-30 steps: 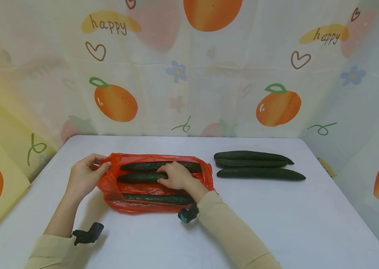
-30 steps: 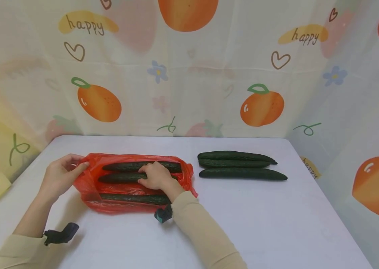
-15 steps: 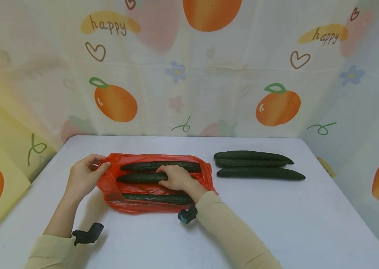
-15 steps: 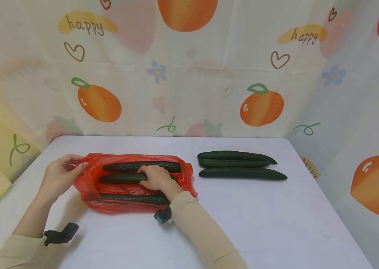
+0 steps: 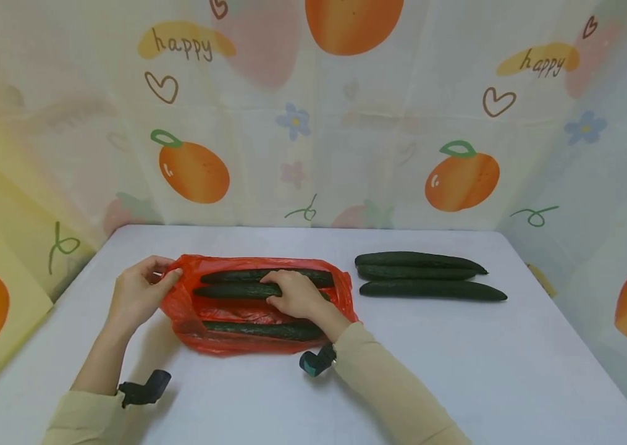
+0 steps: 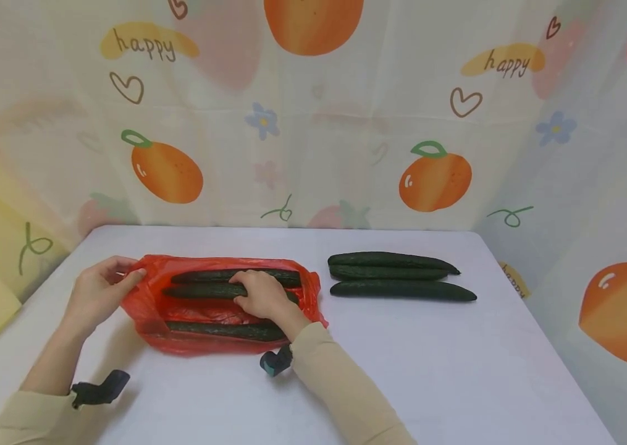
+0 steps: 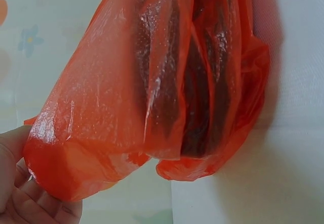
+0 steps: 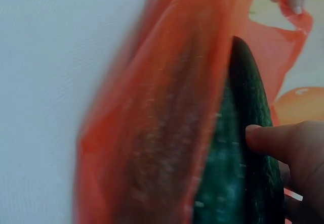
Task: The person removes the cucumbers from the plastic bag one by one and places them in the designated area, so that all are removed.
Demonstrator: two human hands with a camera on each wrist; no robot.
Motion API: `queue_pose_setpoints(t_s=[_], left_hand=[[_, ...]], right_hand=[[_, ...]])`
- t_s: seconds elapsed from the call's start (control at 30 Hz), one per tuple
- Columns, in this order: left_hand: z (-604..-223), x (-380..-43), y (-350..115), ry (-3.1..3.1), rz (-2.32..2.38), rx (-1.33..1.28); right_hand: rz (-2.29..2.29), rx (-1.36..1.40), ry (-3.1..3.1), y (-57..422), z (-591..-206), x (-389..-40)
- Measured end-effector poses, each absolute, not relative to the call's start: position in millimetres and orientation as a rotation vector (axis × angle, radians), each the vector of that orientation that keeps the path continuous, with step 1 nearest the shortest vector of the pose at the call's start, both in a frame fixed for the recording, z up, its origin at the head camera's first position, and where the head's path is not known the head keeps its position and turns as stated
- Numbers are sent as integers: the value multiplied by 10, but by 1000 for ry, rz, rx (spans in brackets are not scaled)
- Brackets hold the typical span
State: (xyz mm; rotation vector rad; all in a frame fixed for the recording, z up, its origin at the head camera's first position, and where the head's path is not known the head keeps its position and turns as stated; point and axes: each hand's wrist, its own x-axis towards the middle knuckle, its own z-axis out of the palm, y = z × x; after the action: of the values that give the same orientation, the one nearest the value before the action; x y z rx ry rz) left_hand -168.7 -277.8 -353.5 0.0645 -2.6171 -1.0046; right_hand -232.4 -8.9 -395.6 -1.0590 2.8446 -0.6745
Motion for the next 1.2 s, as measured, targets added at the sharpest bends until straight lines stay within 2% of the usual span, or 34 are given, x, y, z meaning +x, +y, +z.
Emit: queue_pose_setpoints(t_s=[0.53,1.2], left_hand=[[-3546,-1702,-2755,-2622,-1026,77],[-3560,-1710,-2795,-2569,-994,61]], right_hand=[[-809,-1035,2865,97,-3769,-2176],[-889,-1169,2903,173,-3511,-2061]])
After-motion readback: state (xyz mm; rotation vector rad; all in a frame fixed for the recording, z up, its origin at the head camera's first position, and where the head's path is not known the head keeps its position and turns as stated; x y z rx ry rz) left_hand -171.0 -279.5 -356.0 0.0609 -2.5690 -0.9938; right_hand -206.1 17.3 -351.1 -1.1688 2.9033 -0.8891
